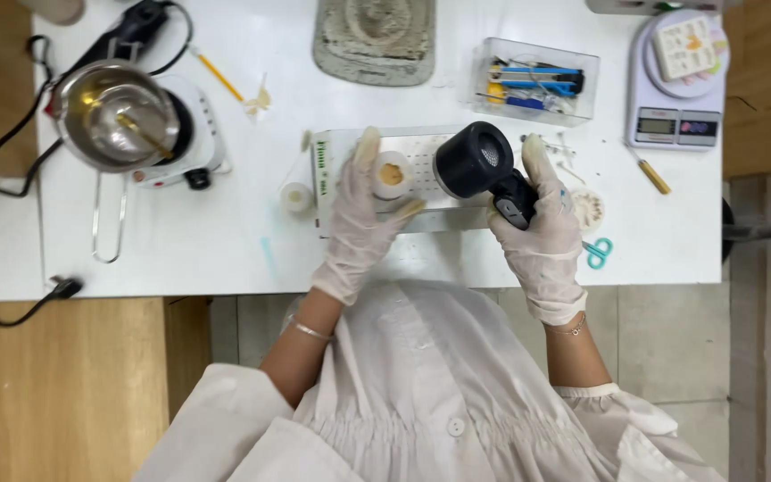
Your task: Refining and assembling small wax decorative components using a heat gun and small tools in a candle studio.
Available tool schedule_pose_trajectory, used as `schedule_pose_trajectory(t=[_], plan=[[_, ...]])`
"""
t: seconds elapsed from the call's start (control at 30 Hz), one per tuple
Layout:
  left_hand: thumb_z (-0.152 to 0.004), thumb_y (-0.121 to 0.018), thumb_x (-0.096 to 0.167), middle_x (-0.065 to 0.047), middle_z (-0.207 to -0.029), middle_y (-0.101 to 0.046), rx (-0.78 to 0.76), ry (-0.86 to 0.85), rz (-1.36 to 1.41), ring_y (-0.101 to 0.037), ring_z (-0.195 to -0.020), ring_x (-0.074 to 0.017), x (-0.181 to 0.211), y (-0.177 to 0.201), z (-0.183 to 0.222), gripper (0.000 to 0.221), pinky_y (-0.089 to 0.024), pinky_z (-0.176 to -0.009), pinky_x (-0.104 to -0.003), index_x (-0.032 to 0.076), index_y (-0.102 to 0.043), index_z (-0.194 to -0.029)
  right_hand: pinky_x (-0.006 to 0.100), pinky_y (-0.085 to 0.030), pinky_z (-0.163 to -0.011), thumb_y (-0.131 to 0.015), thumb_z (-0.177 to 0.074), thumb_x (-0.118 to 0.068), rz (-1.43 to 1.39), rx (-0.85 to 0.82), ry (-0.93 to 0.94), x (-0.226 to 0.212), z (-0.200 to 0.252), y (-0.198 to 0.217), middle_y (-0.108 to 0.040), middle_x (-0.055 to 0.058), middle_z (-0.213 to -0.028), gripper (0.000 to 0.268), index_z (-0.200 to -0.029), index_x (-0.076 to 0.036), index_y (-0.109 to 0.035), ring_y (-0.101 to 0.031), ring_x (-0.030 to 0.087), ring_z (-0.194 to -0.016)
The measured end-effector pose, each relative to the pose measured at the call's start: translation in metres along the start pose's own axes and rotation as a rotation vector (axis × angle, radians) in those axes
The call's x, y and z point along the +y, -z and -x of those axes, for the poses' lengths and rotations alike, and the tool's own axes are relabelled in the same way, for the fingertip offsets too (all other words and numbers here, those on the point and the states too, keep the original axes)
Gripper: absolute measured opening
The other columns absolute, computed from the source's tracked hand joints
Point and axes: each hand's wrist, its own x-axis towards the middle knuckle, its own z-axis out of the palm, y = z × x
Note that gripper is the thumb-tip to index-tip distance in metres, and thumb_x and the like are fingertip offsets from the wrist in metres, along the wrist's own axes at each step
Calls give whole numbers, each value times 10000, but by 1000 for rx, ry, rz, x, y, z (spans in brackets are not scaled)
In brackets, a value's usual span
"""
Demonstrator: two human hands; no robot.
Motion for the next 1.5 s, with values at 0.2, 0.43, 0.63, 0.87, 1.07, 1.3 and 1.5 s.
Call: schedule_pose_trajectory(t=[0.2,0.43,0.63,0.87,1.07,1.3,1.5], plan=[[-828,-878,157,-144,-1594,-448,113,21,302,-469,-1495,-339,-21,-27,4,942,-351,-1302,-430,74,-315,-1578,365,-532,-947,-772,-792,1,312,-23,182,-3,13,-35,-665,150,-1244,694,-1445,-36,-539,-645,296,-1109],[-820,-847,108,-147,-1584,-450,100,-53,356,-451,-1491,-358,-27,-34,4,909,-342,-1301,-424,61,-321,-1560,320,-540,-938,-735,-899,-9,131,12,-34,-3,24,-44,-670,111,-1223,587,-1446,-67,-528,-680,206,-1053],[-881,-823,187,-152,-1593,-430,61,-28,337,-448,-1480,-333,-24,-29,3,873,-356,-1273,-417,51,-300,-1566,322,-524,-1015,-765,-901,8,123,62,97,7,23,-47,-627,152,-1309,597,-1443,-12,-515,-652,221,-1167],[-852,-808,177,-144,-1599,-413,60,-31,295,-421,-1502,-331,-23,-29,4,882,-336,-1289,-422,45,-309,-1566,294,-516,-944,-800,-881,-76,47,38,-13,6,29,-57,-621,134,-1202,550,-1353,6,-530,-614,165,-1041],[-797,-823,191,-162,-1573,-424,74,-33,272,-414,-1482,-359,-23,-33,3,925,-325,-1262,-439,53,-314,-1556,284,-510,-738,-878,-825,-202,146,-51,-264,10,32,-48,-662,48,-910,461,-1134,-27,-584,-581,129,-785],[-862,-811,221,-141,-1563,-460,95,-19,277,-467,-1457,-316,-25,-36,5,855,-350,-1263,-418,76,-336,-1558,236,-490,-707,-867,-818,-218,67,-73,-317,11,22,-42,-650,15,-914,469,-1122,-28,-564,-557,78,-767],[-846,-807,230,-143,-1564,-456,76,-13,292,-452,-1461,-313,-23,-34,4,863,-343,-1264,-405,68,-339,-1552,210,-471,-668,-860,-811,-194,23,-90,-347,8,14,-42,-643,1,-899,465,-1138,-30,-573,-537,55,-742]])
